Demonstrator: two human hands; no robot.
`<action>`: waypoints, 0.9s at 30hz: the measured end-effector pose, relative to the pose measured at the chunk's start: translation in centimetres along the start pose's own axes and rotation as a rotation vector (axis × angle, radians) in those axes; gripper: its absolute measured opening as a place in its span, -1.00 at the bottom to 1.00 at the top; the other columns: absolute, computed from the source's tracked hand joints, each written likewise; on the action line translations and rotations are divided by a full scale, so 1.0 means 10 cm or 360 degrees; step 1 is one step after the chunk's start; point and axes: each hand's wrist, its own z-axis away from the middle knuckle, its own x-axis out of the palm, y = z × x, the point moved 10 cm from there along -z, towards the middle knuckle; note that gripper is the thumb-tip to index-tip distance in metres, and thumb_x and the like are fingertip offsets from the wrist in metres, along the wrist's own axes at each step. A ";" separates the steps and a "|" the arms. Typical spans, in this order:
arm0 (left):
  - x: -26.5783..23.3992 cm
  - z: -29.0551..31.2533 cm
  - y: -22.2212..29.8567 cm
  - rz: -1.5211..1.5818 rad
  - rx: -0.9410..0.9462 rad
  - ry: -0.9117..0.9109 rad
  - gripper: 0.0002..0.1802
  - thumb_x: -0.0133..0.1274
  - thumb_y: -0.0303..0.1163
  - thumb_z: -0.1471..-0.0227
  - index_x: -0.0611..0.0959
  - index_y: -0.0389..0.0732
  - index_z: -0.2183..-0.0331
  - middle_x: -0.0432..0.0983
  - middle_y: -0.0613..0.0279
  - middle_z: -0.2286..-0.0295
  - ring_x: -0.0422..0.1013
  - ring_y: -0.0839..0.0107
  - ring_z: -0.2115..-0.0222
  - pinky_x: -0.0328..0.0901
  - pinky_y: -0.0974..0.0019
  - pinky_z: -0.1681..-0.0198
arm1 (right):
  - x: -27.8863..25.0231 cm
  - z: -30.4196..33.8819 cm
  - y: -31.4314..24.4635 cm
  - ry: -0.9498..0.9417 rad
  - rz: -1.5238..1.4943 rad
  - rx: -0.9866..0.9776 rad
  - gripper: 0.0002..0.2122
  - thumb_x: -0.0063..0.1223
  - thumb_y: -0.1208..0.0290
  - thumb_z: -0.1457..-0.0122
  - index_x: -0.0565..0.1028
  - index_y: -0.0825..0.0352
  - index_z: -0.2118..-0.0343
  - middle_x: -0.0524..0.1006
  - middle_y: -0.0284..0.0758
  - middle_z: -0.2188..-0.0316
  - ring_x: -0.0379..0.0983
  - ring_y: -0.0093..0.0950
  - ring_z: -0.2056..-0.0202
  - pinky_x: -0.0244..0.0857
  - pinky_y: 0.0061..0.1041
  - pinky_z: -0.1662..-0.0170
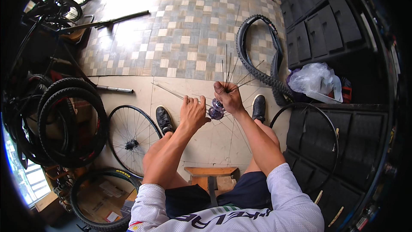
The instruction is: The person removes a rim strip from a bicycle rim, then inserts spokes into a hub and organizes them. The person handles a rim, rim strip, hub, and spokes in a bicycle workshop.
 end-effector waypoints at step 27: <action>-0.22 -0.26 0.00 0.1371 0.0091 0.0724 -0.15 0.49 0.16 0.41 0.53 -0.14 0.15 0.35 0.13 0.27 0.27 0.10 0.14 0.06 0.05 -0.04 | -0.01 -0.29 -0.47 0.0017 0.0440 -0.0189 -0.64 0.14 0.16 -0.32 0.43 0.28 0.54 0.43 -0.54 0.65 0.28 -0.79 0.56 0.16 -0.68 0.49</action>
